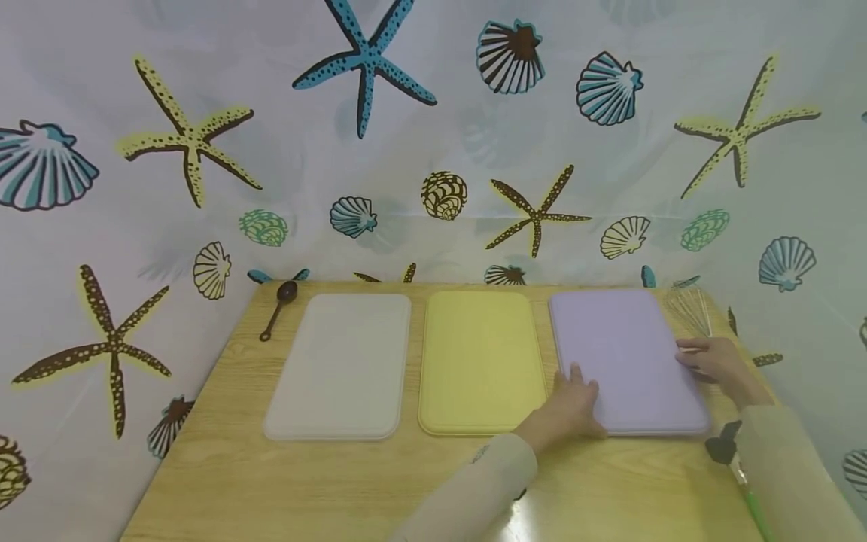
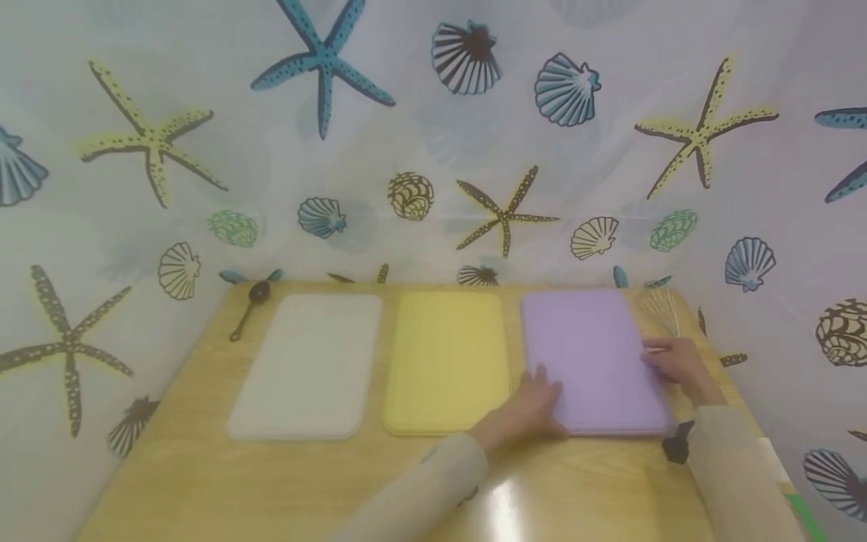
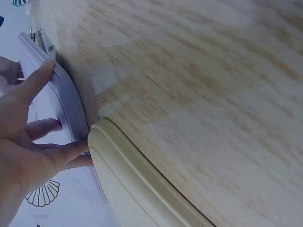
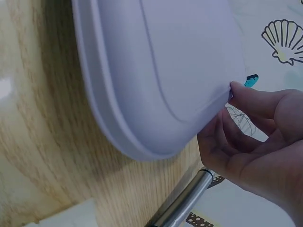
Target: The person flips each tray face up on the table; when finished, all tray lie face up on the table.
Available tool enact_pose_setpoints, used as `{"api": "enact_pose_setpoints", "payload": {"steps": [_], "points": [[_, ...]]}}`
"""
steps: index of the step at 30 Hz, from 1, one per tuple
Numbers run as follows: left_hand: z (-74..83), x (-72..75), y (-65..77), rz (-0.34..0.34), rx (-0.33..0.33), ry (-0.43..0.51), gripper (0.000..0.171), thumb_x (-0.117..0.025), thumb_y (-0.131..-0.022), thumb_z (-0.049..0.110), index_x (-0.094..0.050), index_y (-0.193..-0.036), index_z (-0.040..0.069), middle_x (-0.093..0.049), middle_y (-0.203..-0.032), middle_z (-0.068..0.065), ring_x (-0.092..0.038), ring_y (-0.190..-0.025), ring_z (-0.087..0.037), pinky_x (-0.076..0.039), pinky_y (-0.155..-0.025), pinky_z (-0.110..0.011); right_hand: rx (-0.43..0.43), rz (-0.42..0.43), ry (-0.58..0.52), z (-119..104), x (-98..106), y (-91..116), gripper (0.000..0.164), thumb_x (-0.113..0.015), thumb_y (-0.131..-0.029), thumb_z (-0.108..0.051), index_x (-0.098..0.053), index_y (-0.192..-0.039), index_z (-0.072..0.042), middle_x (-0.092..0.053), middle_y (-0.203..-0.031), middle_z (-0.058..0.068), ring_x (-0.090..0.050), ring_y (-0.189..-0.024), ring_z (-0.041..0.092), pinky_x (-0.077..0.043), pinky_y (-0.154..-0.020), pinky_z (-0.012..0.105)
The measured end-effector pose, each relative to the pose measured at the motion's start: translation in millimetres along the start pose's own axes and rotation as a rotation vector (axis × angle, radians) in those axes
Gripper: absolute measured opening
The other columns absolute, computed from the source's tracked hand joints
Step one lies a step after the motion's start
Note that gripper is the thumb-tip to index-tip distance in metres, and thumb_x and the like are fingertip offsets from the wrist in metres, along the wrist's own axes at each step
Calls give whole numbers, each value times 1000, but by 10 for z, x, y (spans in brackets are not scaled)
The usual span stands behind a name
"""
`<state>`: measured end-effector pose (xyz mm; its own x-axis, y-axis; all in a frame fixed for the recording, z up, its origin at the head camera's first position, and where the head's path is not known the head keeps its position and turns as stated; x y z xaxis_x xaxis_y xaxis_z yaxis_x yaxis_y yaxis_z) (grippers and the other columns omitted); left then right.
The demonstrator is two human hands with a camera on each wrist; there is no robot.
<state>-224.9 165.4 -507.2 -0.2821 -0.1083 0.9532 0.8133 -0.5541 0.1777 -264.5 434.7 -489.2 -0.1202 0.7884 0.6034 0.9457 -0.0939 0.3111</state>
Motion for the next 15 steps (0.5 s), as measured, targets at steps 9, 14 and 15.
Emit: {"api": "enact_pose_setpoints", "payload": {"steps": [9, 14, 15], "points": [[1, -10, -4, 21, 45, 84, 84, -83, -69, 48, -51, -139, 13, -32, -151, -21, -31, -138, -40, -27, -115, -41, 42, -55, -1, -77, 99, 35, 57, -61, -94, -12, -37, -138, 15, -54, -125, 36, -64, -100, 26, -53, -90, 43], [-8, 17, 40, 12, 52, 152, 86, -85, -68, 43, -50, -140, 13, -29, -153, -21, -27, -140, -42, -29, -113, -40, 113, -115, 13, -113, 158, 87, 54, -57, -96, -9, -35, -137, 19, -53, -125, 36, -62, -99, 18, -53, -90, 42], [-11, 22, 47, 8, 50, 156, 86, -85, -68, 43, -50, -140, 13, -28, -153, -21, -26, -140, -42, -30, -113, -40, 121, -121, 21, -121, 169, 98, 54, -56, -96, -9, -35, -137, 19, -52, -125, 36, -62, -100, 20, -53, -91, 43]]}}
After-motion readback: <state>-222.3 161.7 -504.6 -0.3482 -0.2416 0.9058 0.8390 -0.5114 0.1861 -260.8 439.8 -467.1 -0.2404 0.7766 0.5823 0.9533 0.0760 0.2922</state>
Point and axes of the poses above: each hand's wrist, its own y-axis away from the middle knuckle, its own x-axis out of the back of the hand, z = x × y, the point moved 2 cm from there along -y, towards the middle knuckle
